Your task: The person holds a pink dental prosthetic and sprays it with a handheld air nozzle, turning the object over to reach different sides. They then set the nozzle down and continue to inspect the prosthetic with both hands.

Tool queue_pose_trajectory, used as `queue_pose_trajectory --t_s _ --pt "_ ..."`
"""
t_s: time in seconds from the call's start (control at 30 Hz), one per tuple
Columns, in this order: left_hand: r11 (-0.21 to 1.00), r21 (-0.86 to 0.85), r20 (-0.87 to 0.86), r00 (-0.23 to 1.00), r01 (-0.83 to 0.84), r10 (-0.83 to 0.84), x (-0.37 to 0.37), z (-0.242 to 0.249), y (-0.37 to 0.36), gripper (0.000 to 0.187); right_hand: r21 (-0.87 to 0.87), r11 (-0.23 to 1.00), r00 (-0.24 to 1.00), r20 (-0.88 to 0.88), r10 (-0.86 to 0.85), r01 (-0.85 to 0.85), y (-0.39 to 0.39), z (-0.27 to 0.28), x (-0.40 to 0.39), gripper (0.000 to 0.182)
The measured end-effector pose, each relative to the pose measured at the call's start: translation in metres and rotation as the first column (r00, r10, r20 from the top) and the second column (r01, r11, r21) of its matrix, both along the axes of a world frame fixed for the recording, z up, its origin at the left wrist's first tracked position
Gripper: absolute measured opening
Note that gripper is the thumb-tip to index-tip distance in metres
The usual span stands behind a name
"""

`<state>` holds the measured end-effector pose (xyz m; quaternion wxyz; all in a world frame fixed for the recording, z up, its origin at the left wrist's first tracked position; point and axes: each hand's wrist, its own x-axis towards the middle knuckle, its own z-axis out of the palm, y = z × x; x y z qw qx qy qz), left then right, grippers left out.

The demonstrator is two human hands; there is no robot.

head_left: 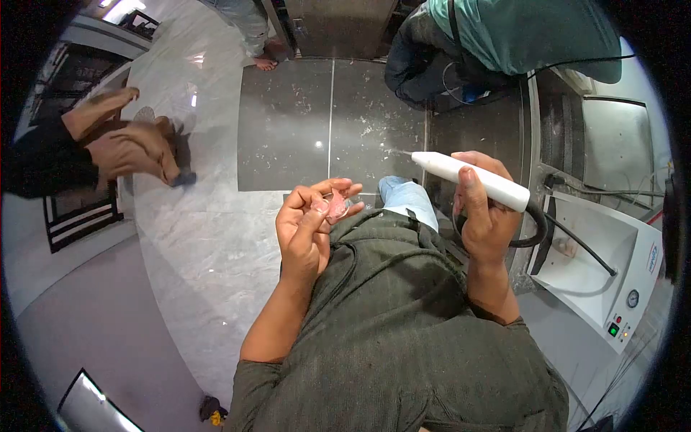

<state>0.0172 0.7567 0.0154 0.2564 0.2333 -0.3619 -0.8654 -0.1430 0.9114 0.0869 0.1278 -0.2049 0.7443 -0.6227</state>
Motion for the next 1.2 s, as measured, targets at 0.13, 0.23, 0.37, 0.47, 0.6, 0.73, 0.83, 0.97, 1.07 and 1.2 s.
queue_pose_trajectory --t_s 0.13,0.23,0.37,0.47,0.6,0.73,0.83,0.97,1.07,1.2 --pt "0.988 0.125 -0.013 0.996 0.085 -0.084 0.002 -0.007 -0.003 0.016 -0.025 1.000 1.000 -0.017 -0.014 0.013 0.001 -0.004 0.003 0.017" --pt "0.973 0.215 0.042 0.995 0.082 -0.094 0.001 -0.012 -0.006 0.025 -0.012 1.000 1.000 0.023 0.002 -0.002 0.006 -0.006 0.004 0.018" --pt "0.937 0.327 0.037 0.988 0.127 -0.147 -0.004 -0.013 -0.007 0.033 -0.020 1.000 0.999 0.052 -0.006 0.007 0.012 -0.007 0.006 0.018" --pt "0.949 0.261 0.067 0.978 0.175 -0.199 -0.009 -0.013 -0.004 0.019 -0.040 0.999 0.998 0.060 -0.029 0.032 0.015 -0.008 0.004 0.018" --pt "0.976 0.135 0.121 0.975 0.171 -0.187 -0.012 -0.011 0.003 0.023 -0.058 0.998 0.997 0.076 -0.023 0.027 0.024 -0.010 0.001 0.017" --pt "0.971 0.098 0.025 0.974 0.220 -0.223 -0.010 -0.015 0.002 0.026 -0.084 0.995 0.995 0.088 -0.042 0.049 0.026 -0.011 0.000 0.017" --pt "0.969 0.181 0.015 0.985 0.167 -0.172 -0.016 0.001 0.004 0.035 -0.071 0.995 0.994 0.098 -0.058 0.065 0.027 -0.010 0.000 0.017" --pt "0.964 0.208 0.046 0.983 0.163 -0.176 -0.016 0.005 0.003 0.042 -0.047 0.996 0.995 0.080 -0.066 0.070 0.029 -0.011 -0.001 0.016" --pt "0.952 0.272 0.089 0.981 0.143 -0.172 -0.011 -0.003 0.001 0.051 -0.053 0.996 0.993 0.093 -0.069 0.074 0.030 -0.011 -0.001 0.016" --pt "0.933 0.353 0.135 0.983 0.066 -0.121 -0.014 0.001 0.002 0.059 -0.047 0.997 0.992 0.110 -0.059 0.065 0.032 -0.011 0.001 0.016"
